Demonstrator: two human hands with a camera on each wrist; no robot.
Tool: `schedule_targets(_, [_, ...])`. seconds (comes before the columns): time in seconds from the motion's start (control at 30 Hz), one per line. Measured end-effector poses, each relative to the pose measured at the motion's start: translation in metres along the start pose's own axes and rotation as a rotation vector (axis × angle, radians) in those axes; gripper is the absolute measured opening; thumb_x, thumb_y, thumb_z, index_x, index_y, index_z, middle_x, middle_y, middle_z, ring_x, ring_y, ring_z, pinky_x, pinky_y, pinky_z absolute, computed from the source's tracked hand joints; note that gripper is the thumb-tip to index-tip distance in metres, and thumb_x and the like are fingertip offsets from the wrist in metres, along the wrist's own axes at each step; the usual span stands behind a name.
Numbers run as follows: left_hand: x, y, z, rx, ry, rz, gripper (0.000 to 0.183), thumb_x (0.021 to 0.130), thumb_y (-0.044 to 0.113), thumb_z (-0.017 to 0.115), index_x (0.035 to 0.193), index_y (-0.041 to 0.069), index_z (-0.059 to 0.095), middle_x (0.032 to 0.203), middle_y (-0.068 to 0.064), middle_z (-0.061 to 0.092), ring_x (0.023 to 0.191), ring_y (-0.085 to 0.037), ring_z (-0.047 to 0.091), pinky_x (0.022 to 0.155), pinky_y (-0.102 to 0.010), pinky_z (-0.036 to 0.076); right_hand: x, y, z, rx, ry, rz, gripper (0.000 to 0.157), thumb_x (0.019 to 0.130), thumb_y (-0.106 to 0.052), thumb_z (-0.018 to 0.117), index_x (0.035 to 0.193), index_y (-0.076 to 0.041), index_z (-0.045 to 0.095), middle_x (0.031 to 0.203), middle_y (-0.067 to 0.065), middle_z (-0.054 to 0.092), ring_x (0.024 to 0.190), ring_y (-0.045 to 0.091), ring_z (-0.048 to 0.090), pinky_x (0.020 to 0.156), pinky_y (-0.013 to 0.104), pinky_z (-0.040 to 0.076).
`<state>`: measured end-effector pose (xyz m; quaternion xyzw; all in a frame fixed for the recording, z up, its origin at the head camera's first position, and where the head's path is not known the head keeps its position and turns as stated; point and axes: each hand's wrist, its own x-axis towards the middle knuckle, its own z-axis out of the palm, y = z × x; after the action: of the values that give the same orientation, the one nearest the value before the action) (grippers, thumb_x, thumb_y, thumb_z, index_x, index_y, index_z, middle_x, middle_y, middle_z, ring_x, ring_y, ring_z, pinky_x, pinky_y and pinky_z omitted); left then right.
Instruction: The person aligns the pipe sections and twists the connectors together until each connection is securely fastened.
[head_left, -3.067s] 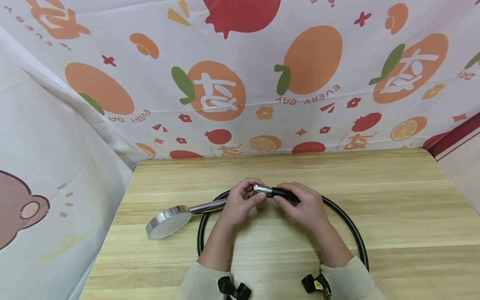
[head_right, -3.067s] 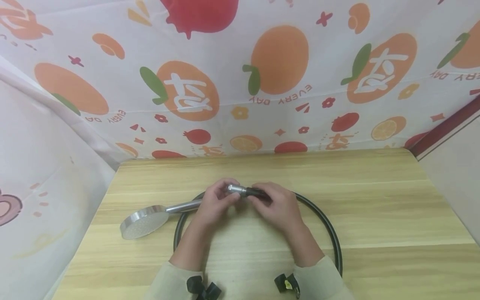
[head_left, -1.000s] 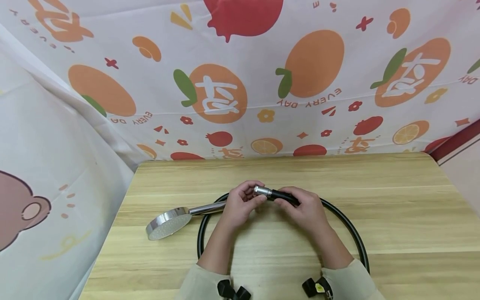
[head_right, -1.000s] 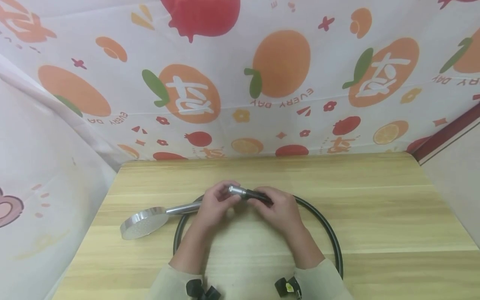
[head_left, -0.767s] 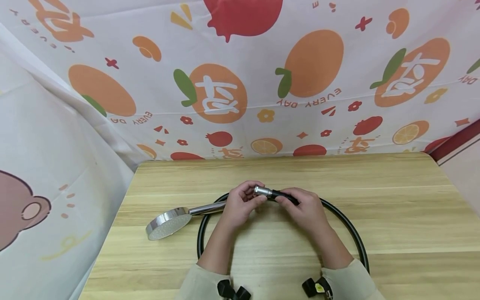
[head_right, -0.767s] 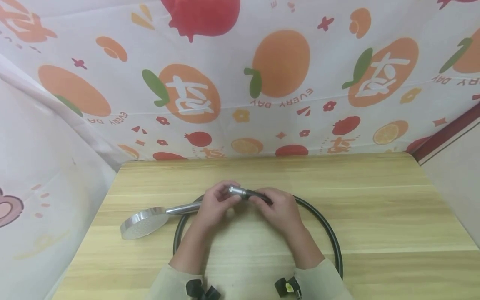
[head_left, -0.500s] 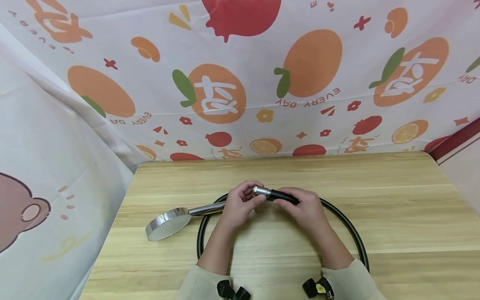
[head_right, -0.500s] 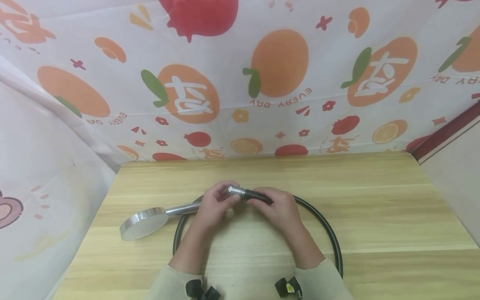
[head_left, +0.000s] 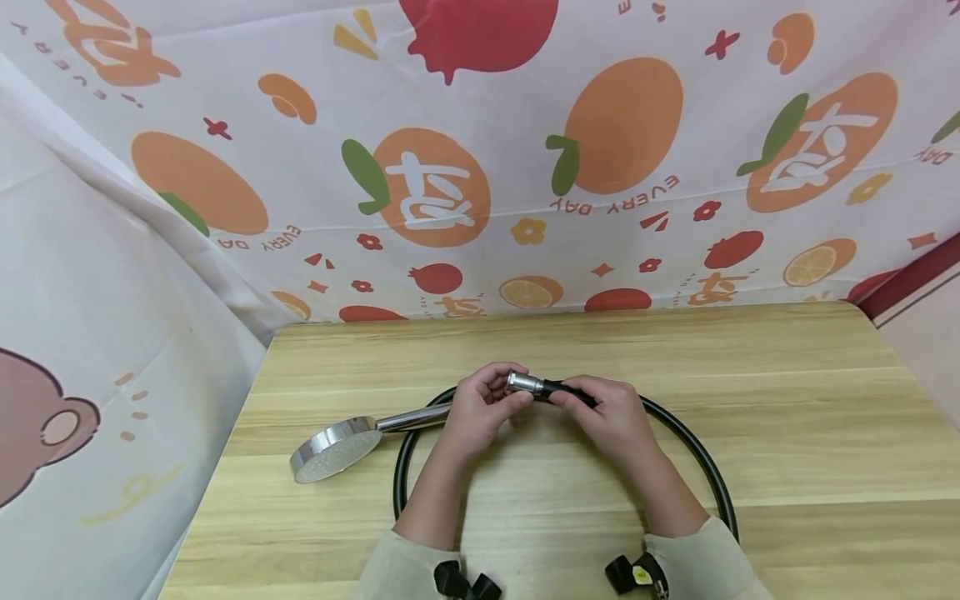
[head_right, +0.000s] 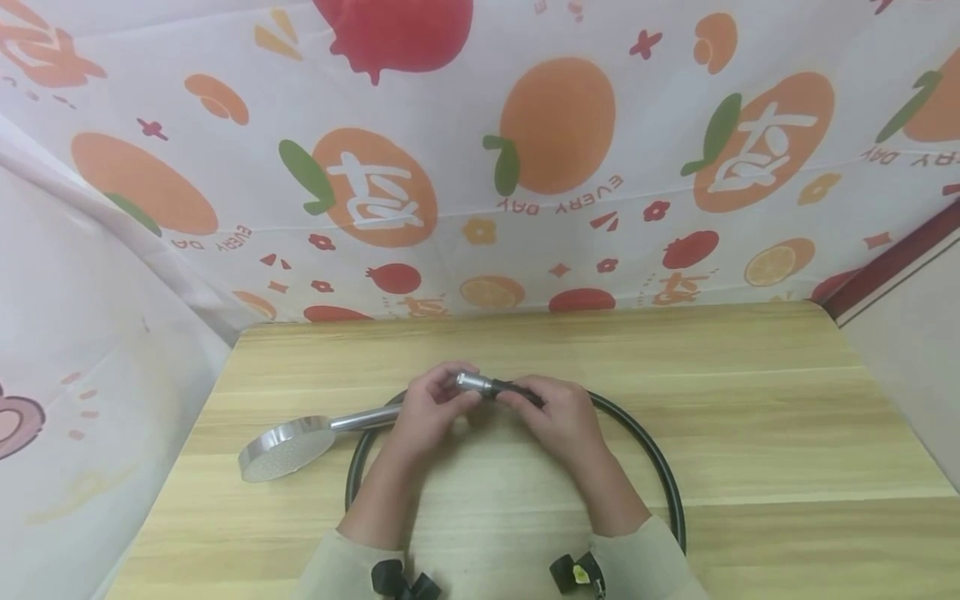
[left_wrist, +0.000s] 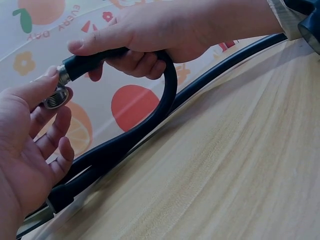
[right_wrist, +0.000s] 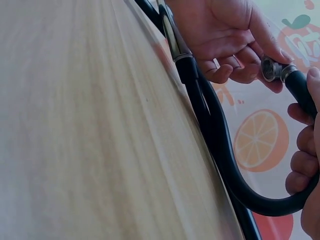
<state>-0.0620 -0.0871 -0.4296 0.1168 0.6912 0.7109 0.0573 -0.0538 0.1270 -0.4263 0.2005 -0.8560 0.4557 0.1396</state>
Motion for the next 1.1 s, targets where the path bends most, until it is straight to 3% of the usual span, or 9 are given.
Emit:
schedule_targets(0.27, [0.0010,-0.0016,-0.0012,0.010,0.010,-0.003,0.027,0.089,0.008,0.073,0.113,0.003,0.064,0.096,-0.003,0.070,0.079,-0.011,0.062,0.063,-0.021,0.051,-0.0002,-0.0008,0.0016,0.077,0.003,0.028,0.021,0.080,-0.027,0.082,0.096,-0.015,0.074,0.086,-0.004,0.074,0.069,0.006,0.061,0.059,0.022,0.053])
schedule_targets(0.47, [0.0012,-0.0006,-0.0004,0.000,-0.003,0.007,0.028,0.089,0.009,0.073,0.114,0.003,0.063,0.097,-0.003,0.070,0.079,-0.012,0.062,0.062,-0.020,0.051,0.0001,-0.0004,0.0011,0.039,0.002,0.027,0.014,0.084,-0.026,0.079,0.093,-0.016,0.075,0.080,-0.006,0.072,0.063,0.004,0.057,0.055,0.021,0.050])
schedule_targets(0.77, [0.0012,-0.0004,-0.0018,0.012,0.007,0.012,0.027,0.089,0.006,0.072,0.114,0.000,0.062,0.095,0.000,0.069,0.078,-0.010,0.061,0.063,-0.019,0.050,-0.0012,-0.0002,0.0033,0.100,0.037,-0.017,0.027,0.078,-0.021,0.084,0.102,-0.017,0.072,0.094,-0.004,0.074,0.077,0.007,0.065,0.065,0.024,0.057])
schedule_targets(1.1, [0.0007,-0.0002,-0.0013,-0.012,0.007,0.009,0.027,0.089,0.008,0.073,0.113,0.002,0.063,0.095,0.001,0.070,0.078,-0.009,0.060,0.062,-0.018,0.049,-0.0006,-0.0001,0.0030,0.082,0.025,-0.013,0.020,0.081,-0.024,0.082,0.099,-0.017,0.074,0.091,-0.005,0.074,0.074,0.006,0.064,0.063,0.023,0.056])
